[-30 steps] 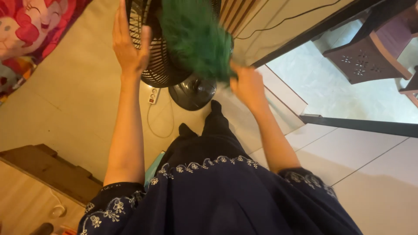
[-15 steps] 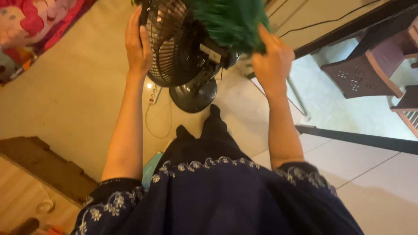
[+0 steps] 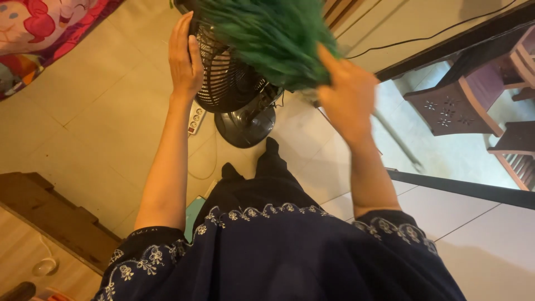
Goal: The recorder uses a duster to clean a standing fan, a desk, and other furniture in a bedroom.
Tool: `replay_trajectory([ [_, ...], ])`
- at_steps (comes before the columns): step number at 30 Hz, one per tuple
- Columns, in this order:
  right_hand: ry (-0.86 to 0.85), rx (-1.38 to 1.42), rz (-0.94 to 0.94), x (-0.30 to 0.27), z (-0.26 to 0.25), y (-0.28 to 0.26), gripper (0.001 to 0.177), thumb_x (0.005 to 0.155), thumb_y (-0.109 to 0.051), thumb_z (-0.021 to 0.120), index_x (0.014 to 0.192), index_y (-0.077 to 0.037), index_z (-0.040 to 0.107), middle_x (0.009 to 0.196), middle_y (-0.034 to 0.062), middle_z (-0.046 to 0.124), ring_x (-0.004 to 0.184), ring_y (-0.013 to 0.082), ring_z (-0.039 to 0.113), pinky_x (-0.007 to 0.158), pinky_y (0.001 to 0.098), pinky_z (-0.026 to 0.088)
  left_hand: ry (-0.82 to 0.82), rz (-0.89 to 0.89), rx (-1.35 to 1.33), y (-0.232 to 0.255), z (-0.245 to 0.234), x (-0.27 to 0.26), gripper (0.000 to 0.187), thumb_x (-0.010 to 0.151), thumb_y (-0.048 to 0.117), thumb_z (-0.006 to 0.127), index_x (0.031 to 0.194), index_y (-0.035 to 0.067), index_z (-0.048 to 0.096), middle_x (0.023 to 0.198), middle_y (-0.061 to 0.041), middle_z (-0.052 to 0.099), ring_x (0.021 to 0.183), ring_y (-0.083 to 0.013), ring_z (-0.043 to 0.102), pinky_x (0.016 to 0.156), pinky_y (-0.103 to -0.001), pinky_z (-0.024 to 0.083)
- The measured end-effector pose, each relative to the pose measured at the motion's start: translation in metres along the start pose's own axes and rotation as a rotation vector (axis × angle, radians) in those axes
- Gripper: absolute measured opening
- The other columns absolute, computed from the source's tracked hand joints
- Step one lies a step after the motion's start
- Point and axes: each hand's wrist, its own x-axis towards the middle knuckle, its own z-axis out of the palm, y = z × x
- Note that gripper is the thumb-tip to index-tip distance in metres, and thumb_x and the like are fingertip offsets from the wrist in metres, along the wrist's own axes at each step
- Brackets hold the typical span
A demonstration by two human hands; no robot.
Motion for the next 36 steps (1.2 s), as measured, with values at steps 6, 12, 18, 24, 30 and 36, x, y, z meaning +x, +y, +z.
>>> replay_trajectory([
  [6, -0.22, -0.073, 0.058, -0.002, 0.011, 0.025, 0.067, 0.071, -0.012, 0.065, 0.137, -0.016, 0.07, 0.078, 0.0205, 0.068, 0.075, 0.0404, 0.066, 0.069, 0.0532, 0.051, 0.007, 0.006, 0.038, 0.003, -0.003, -0.001, 0.039, 0.118, 0.019, 0.038, 0.151, 0.002, 0.051, 0.154, -0.018, 0.054, 0.144, -0.0376, 0.052, 0.122, -0.045, 0.041],
  [12, -0.131, -0.166, 0.069, -0.009, -0.039, 0.026, 0.06, 0.075, -0.012, 0.064, 0.134, -0.017, 0.074, 0.081, 0.0224, 0.069, 0.076, 0.0422, 0.067, 0.07, 0.053, 0.051, 0.025, 0.045, 0.039, 0.0, 0.003, -0.002, 0.038, 0.117, 0.019, 0.038, 0.149, 0.002, 0.051, 0.152, -0.018, 0.055, 0.143, -0.0381, 0.053, 0.121, -0.046, 0.041],
  [18, -0.136, 0.066, -0.012, 0.031, 0.01, -0.024, 0.07, 0.07, -0.012, 0.062, 0.14, -0.015, 0.068, 0.085, 0.0247, 0.069, 0.08, 0.0444, 0.066, 0.072, 0.0537, 0.052, 0.058, 0.071, 0.099, -0.057, 0.03, -0.027, 0.034, 0.115, 0.013, 0.046, 0.146, 0.0, 0.05, 0.15, -0.022, 0.053, 0.139, -0.0418, 0.052, 0.121, -0.047, 0.043],
  [24, -0.289, -0.131, 0.152, -0.013, -0.001, 0.027, 0.062, 0.07, -0.016, 0.067, 0.132, -0.016, 0.072, 0.085, 0.0279, 0.069, 0.08, 0.0453, 0.068, 0.074, 0.0553, 0.053, 0.031, 0.012, 0.037, 0.009, 0.003, -0.01, 0.035, 0.115, 0.011, 0.047, 0.148, 0.002, 0.053, 0.151, -0.017, 0.057, 0.14, -0.039, 0.055, 0.119, -0.045, 0.044],
  [30, -0.187, -0.058, 0.144, -0.024, -0.027, 0.01, 0.055, 0.077, -0.014, 0.062, 0.131, -0.013, 0.074, 0.085, 0.0262, 0.07, 0.08, 0.0431, 0.068, 0.079, 0.0535, 0.054, 0.028, 0.01, 0.028, 0.01, 0.001, -0.007, 0.035, 0.115, 0.013, 0.044, 0.147, 0.002, 0.054, 0.151, -0.017, 0.056, 0.14, -0.0384, 0.054, 0.12, -0.045, 0.043],
  [36, -0.193, 0.01, 0.009, -0.007, 0.034, -0.001, 0.057, 0.075, -0.013, 0.062, 0.131, -0.011, 0.074, 0.084, 0.0262, 0.069, 0.08, 0.044, 0.066, 0.076, 0.0536, 0.052, 0.07, 0.147, 0.062, -0.017, 0.006, -0.01, 0.045, 0.111, 0.024, 0.05, 0.147, -0.003, 0.048, 0.152, -0.021, 0.049, 0.14, -0.041, 0.048, 0.119, -0.046, 0.04],
])
